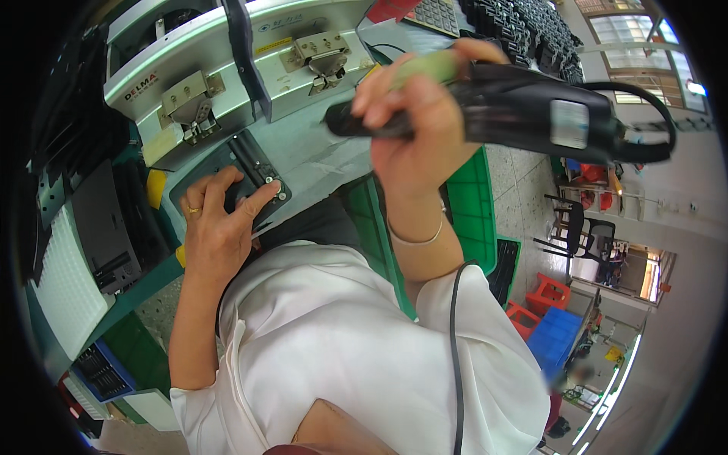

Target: The person assembles plastic housing for electronic devices by hand, securing the circuit board housing with screws using an electric screwdriver.

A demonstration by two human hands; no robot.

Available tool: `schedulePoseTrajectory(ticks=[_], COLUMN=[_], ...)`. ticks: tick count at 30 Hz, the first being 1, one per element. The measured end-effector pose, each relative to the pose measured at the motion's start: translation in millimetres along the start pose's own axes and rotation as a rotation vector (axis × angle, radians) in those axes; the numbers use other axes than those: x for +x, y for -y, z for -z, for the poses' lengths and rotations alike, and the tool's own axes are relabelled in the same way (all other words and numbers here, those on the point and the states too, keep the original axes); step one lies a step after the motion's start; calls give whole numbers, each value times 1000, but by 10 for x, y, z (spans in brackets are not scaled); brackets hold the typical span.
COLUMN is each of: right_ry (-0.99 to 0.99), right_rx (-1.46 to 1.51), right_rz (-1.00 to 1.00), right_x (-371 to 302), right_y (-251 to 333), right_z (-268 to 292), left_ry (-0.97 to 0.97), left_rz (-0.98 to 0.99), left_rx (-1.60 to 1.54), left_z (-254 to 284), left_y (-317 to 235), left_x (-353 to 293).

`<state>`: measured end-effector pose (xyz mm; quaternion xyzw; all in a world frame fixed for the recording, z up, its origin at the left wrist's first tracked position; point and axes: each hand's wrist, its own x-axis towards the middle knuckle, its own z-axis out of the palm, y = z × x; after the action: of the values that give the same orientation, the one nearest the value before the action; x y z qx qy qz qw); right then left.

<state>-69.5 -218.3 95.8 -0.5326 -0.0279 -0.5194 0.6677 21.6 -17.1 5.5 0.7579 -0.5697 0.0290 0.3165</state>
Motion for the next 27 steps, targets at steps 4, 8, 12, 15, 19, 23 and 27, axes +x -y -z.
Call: schedulePoseTrajectory(ticks=[4, 8, 12, 15, 19, 23, 27], right_ry=[-28, 73, 104, 98, -206, -162, -149], right_rx=[-120, -185, -180, -229, -265, -320, -350], right_rz=[201, 231, 225, 227, 123, 148, 132], right_x=[277, 376, 418, 407, 334, 314, 322], right_y=[36, -72, -147, -172, -155, -151, -138], right_z=[128, 184, 240, 235, -103, -87, -151], left_ry=[-4, 10, 9, 9, 8, 6, -4], left_rz=[-3, 2, 0, 2, 10, 10, 1], left_rx=[-10, 1, -5, -7, -4, -6, -9], left_z=[2, 5, 8, 7, -5, -2, -2], left_y=[0, 0, 7, 10, 11, 6, 8], left_x=[7, 25, 31, 29, 25, 18, 20])
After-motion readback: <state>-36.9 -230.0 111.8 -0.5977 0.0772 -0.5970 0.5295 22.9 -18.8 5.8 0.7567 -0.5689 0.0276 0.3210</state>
